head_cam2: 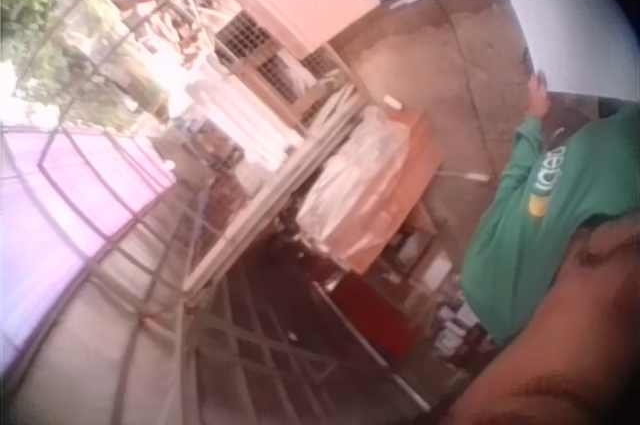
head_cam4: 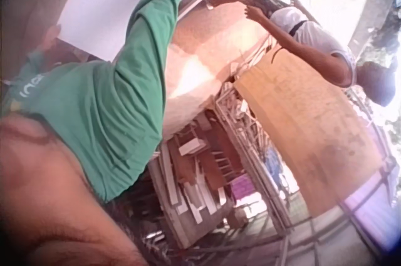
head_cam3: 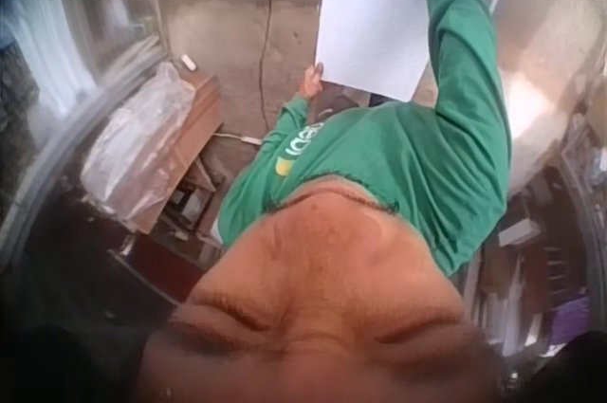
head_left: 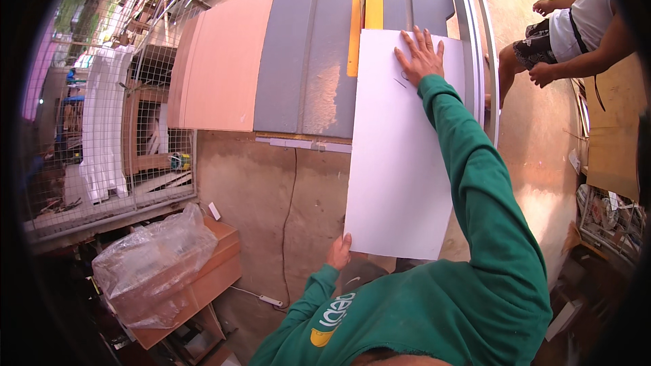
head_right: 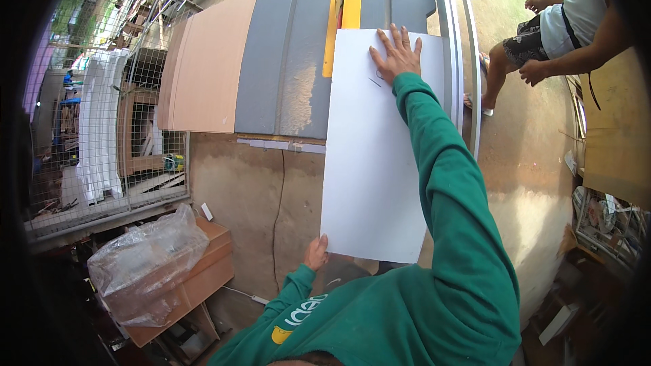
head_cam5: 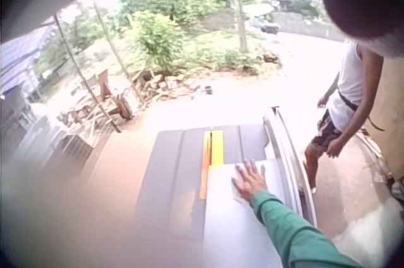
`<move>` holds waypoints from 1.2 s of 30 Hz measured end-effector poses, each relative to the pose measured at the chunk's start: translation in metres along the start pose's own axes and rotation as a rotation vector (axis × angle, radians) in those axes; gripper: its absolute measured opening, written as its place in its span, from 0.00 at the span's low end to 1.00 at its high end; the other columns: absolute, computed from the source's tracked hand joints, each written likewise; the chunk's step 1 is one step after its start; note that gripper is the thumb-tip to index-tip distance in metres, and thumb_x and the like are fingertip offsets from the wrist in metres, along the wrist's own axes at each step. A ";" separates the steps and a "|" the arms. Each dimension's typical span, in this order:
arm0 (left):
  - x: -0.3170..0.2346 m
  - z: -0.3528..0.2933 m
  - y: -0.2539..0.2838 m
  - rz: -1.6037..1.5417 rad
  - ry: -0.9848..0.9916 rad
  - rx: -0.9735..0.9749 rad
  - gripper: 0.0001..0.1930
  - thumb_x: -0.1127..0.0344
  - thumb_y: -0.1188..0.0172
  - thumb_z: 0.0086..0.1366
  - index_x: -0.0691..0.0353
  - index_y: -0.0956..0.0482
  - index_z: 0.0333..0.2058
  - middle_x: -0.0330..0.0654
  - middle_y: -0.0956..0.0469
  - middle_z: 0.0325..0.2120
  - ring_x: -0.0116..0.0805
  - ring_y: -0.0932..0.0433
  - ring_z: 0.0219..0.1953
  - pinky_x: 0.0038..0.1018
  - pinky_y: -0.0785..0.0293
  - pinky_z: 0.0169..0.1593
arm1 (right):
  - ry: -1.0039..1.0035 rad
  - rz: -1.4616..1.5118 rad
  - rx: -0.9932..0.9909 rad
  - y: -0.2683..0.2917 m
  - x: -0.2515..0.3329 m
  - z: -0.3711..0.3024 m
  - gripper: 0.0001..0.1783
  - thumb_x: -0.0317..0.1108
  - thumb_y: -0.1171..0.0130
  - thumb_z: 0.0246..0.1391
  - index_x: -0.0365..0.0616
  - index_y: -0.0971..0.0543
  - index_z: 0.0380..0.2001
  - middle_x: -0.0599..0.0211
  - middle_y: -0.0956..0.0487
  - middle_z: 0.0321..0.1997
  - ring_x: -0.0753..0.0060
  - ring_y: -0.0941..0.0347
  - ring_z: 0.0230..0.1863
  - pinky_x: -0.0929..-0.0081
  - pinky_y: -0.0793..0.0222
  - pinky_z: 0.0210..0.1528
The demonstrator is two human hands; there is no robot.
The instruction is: The person sands the edge of a wooden board with a sanding block, then carries a large white board to a table saw. They cut the board using the saw with assistance from another person, then carry the cut piece back to a workbench.
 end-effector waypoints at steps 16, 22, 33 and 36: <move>-0.021 0.025 -0.003 -0.062 -0.013 -0.033 0.38 0.33 0.58 0.67 0.71 0.26 0.44 0.41 0.26 0.23 0.27 0.31 0.16 0.24 0.34 0.21 | 0.010 0.009 -0.030 -0.007 -0.006 0.036 0.36 0.67 0.70 0.60 0.74 0.47 0.70 0.75 0.53 0.76 0.69 0.64 0.77 0.49 0.74 0.75; -0.027 0.037 -0.001 -0.056 -0.040 -0.049 0.38 0.33 0.57 0.67 0.71 0.26 0.42 0.40 0.27 0.21 0.26 0.32 0.16 0.24 0.34 0.19 | 0.008 -0.014 -0.038 -0.013 -0.006 0.049 0.35 0.66 0.71 0.60 0.74 0.48 0.70 0.75 0.53 0.76 0.68 0.63 0.77 0.48 0.74 0.75; -0.053 0.054 -0.003 -0.029 -0.021 -0.110 0.34 0.36 0.57 0.69 0.69 0.25 0.42 0.40 0.27 0.21 0.26 0.32 0.15 0.24 0.34 0.19 | -0.004 -0.061 -0.020 -0.017 -0.010 0.080 0.35 0.65 0.72 0.61 0.75 0.49 0.70 0.76 0.53 0.76 0.68 0.64 0.77 0.49 0.73 0.75; -0.061 0.057 -0.005 -0.046 -0.020 -0.117 0.37 0.33 0.56 0.67 0.69 0.25 0.40 0.40 0.27 0.22 0.26 0.34 0.16 0.23 0.34 0.20 | -0.008 -0.074 -0.023 -0.018 -0.011 0.087 0.35 0.65 0.72 0.61 0.75 0.49 0.70 0.77 0.54 0.76 0.68 0.64 0.77 0.49 0.73 0.75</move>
Point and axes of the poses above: each hand's wrist, its own z-axis towards the middle knuckle, its own y-axis out of the back of the hand, x = y × z, the point moved 2 cm from there along z, towards the middle knuckle
